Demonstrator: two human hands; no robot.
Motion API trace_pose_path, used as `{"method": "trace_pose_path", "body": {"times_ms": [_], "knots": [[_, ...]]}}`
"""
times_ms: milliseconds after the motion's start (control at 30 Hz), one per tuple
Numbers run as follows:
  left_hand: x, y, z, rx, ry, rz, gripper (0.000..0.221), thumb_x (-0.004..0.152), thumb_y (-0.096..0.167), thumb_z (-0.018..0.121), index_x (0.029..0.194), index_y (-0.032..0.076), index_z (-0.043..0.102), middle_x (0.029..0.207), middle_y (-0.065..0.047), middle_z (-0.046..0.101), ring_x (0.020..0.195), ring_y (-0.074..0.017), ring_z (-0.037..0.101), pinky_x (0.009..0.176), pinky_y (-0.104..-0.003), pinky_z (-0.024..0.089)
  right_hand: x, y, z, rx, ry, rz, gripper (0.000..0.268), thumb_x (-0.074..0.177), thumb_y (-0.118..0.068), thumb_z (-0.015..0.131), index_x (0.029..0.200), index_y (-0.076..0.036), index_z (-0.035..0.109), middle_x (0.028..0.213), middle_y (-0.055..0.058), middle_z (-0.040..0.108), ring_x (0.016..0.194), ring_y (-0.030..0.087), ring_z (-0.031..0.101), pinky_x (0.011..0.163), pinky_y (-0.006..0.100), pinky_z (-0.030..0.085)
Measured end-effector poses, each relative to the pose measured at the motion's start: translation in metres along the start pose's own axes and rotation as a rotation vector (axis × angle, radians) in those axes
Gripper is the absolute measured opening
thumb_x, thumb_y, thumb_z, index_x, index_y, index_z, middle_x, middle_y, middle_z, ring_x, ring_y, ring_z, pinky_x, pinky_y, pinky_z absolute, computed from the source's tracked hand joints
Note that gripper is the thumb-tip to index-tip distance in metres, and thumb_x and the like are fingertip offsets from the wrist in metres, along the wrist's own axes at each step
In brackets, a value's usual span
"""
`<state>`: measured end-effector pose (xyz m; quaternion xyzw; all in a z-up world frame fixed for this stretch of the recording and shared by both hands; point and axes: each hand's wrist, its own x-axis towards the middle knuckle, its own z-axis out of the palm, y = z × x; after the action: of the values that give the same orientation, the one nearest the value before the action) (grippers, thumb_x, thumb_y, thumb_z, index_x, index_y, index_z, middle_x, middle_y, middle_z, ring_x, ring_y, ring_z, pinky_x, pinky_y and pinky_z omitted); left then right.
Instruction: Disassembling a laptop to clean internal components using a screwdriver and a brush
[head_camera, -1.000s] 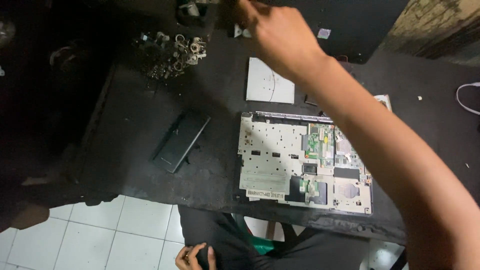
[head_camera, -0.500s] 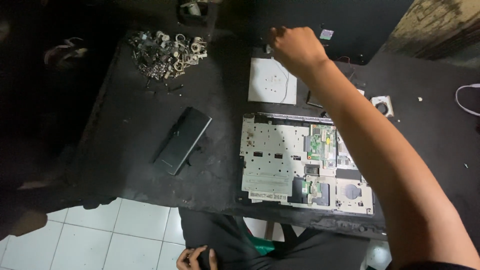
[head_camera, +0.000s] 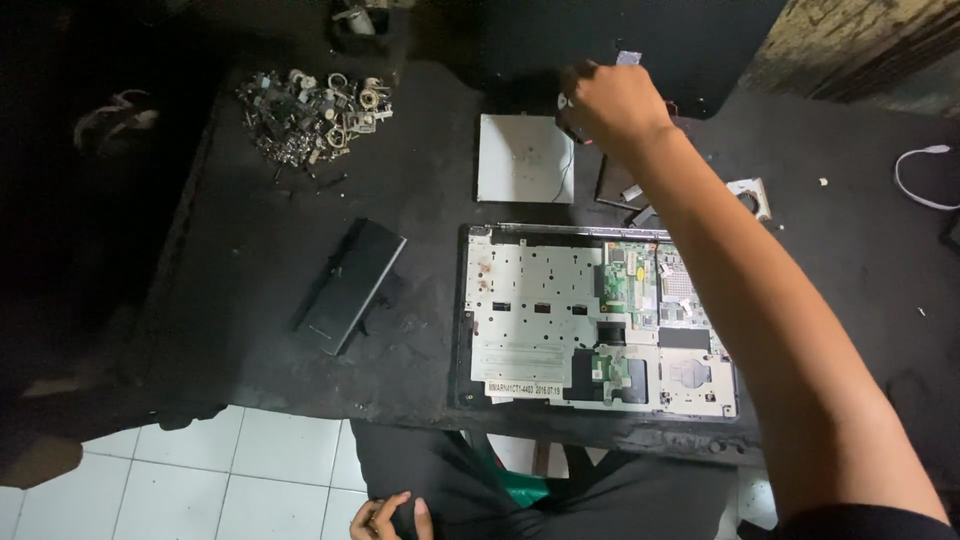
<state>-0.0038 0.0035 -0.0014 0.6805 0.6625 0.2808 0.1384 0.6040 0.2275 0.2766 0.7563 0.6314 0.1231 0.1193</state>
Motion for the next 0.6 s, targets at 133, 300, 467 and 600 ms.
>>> {"method": "trace_pose_path", "body": {"times_ms": [133,300,467,600], "knots": [[-0.008,-0.011,0.009,-0.031,-0.011,-0.059,0.033,0.086,0.049,0.072,0.093,0.017,0.075,0.118,-0.012,0.050,0.086,-0.0258,0.060,0.086,-0.046,0.056,-0.016,0.018,-0.011,-0.072,0.211,-0.027,0.022,0.099,-0.010,0.059,0.119,-0.016,0.067,0.085,0.006,0.072,0.060,0.027,0.071,0.045,0.038,0.056],[-0.006,-0.005,0.001,-0.077,-0.069,-0.111,0.030,0.090,0.045,0.070,0.102,0.017,0.070,0.123,-0.012,0.045,0.102,-0.0301,0.054,0.093,-0.054,0.051,-0.070,0.037,-0.041,0.164,0.395,0.074,0.026,0.102,-0.024,0.072,0.118,-0.005,0.066,0.099,0.019,0.075,0.070,0.045,0.069,0.053,0.049,0.052],[0.008,0.007,-0.011,0.039,-0.065,-0.040,0.036,0.094,0.048,0.066,0.101,0.013,0.070,0.120,-0.014,0.047,0.102,-0.0303,0.054,0.097,-0.053,0.049,-0.172,0.017,-0.110,0.839,0.414,0.284,0.029,0.116,-0.014,0.071,0.111,-0.004,0.044,0.086,0.011,0.048,0.077,0.022,0.049,0.061,0.036,0.034],[0.015,0.002,-0.027,0.057,-0.079,0.085,0.046,0.099,0.049,0.059,0.108,0.005,0.068,0.119,-0.021,0.053,0.098,-0.0343,0.057,0.092,-0.053,0.050,-0.274,-0.001,-0.121,1.714,0.344,0.603,0.008,0.113,-0.013,0.052,0.109,-0.013,0.045,0.095,-0.002,0.045,0.079,0.006,0.046,0.071,0.021,0.041]]}}
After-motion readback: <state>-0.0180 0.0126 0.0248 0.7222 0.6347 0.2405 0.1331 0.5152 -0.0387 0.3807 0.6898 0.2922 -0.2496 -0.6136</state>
